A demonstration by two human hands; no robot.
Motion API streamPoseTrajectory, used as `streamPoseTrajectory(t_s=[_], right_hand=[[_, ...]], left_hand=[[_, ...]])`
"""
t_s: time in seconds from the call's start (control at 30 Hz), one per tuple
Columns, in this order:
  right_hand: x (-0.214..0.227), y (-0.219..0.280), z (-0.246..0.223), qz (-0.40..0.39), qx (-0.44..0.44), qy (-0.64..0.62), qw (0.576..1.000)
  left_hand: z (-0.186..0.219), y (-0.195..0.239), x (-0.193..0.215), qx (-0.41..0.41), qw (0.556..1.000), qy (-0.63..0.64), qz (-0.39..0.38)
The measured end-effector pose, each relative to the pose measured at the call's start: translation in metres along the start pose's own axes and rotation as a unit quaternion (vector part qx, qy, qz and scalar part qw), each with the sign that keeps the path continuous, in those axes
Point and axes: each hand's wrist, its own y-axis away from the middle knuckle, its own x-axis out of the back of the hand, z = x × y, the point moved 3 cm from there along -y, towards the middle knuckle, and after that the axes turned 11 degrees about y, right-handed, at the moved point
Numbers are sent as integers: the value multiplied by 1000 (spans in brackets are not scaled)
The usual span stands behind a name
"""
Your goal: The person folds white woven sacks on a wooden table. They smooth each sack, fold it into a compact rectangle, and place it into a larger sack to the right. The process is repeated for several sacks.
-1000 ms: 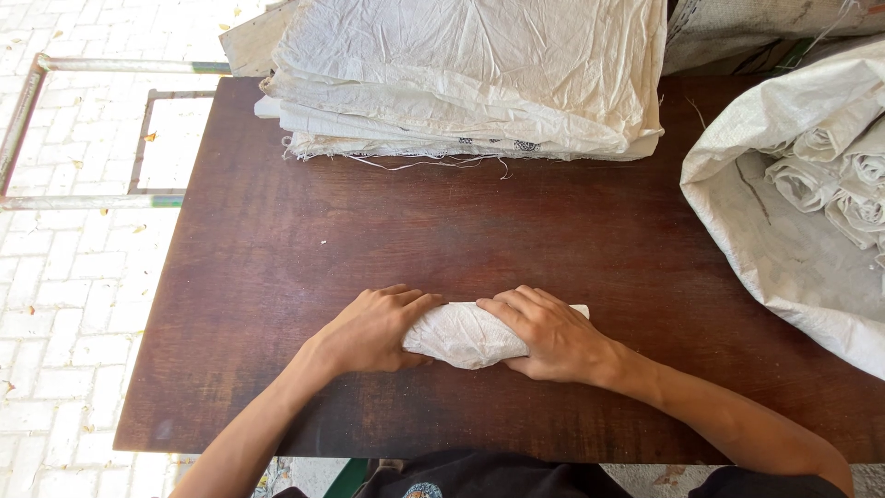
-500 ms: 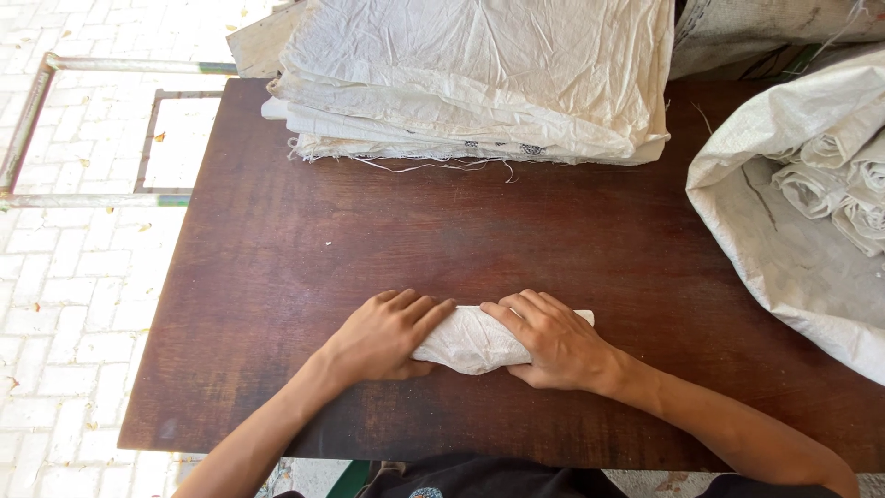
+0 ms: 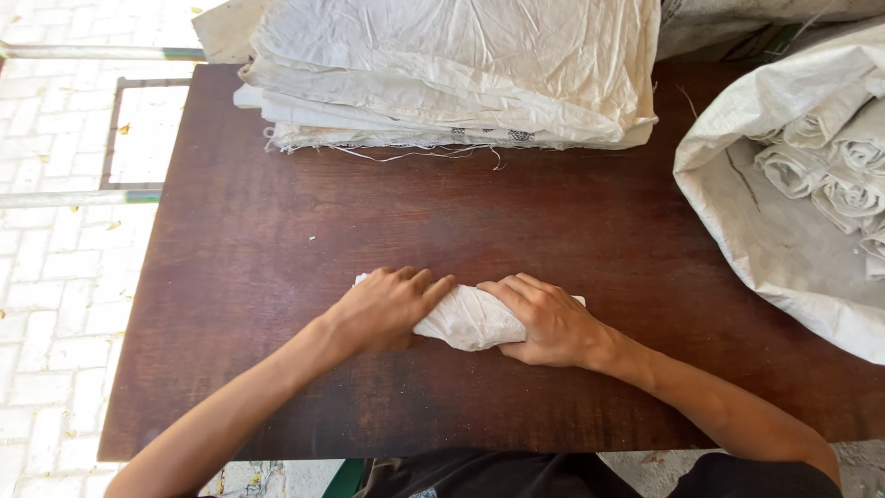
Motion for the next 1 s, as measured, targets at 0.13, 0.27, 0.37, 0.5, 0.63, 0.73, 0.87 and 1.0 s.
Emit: streamPoseTrajectory(t_s=[0.13,0.27,0.37,0.5,0.63,0.73,0.87,1.0], right_hand=[[2,0,2,16,-38,-10,999],[5,1,3,37,-56,-39,997],[0,7,7,86,-46,-46,994],[1,10,5,96,-59,-39,993],[5,15,6,102,-85,-21,991],[6,20,7,72,-117,-45,989],[7,31,15,13,-166,-107,980],[20,38,19,-4,-176,-145,974]], left_hand=[[-18,-16,5,-62,998,-24,18],[-23,-30,13,-116,992,-19,41],[-34,-41,8,-157,984,-61,52],[-37,-49,13,-210,969,-79,103],[-35,-63,20,-214,970,-78,78],[-32,-70,25,-225,967,-92,74],[-23,-78,36,-278,949,-104,101],[-14,-81,37,-322,923,-164,133]])
